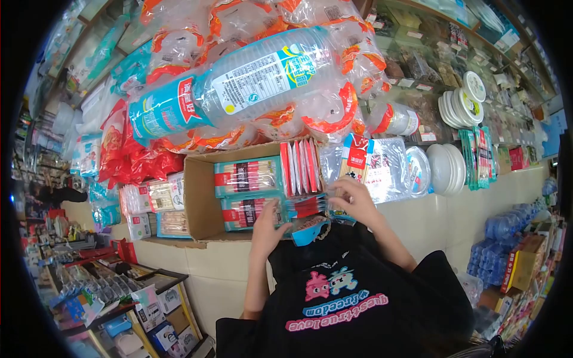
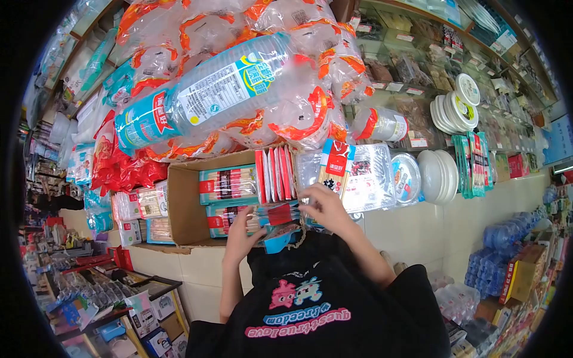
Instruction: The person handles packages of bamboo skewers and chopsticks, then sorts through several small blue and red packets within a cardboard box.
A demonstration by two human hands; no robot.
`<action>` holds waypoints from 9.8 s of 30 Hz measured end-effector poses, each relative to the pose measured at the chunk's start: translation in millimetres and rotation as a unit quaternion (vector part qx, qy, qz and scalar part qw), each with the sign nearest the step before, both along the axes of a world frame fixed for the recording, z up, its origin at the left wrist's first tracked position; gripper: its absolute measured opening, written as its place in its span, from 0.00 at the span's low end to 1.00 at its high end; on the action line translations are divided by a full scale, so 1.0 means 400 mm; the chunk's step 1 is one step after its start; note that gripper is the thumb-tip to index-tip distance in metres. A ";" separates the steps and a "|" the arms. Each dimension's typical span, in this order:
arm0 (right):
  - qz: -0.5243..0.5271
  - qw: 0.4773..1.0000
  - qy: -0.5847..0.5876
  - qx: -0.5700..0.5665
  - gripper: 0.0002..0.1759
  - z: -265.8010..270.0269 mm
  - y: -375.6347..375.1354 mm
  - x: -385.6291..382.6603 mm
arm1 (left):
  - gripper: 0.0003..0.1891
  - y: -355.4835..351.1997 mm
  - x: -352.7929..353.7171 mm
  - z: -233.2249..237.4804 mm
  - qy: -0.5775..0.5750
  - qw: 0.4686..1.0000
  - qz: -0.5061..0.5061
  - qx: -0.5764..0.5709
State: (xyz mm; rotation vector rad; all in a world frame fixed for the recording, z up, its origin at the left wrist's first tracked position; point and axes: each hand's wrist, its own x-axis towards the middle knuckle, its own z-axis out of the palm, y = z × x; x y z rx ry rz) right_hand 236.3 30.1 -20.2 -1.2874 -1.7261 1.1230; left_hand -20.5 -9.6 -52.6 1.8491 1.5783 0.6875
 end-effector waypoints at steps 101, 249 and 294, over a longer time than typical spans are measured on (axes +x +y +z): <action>-0.050 0.837 0.544 -0.017 0.16 0.047 0.056 0.126 | 0.22 -0.003 0.028 -0.003 -0.071 0.988 -0.128 0.054; 0.019 0.964 0.200 -0.177 0.21 -0.062 0.007 0.002 | 0.11 0.054 0.007 -0.069 0.233 0.916 -0.247 -0.215; 0.059 0.997 0.038 0.036 0.27 -0.061 -0.005 -0.004 | 0.38 0.012 0.040 0.029 -0.187 0.969 -0.004 -0.160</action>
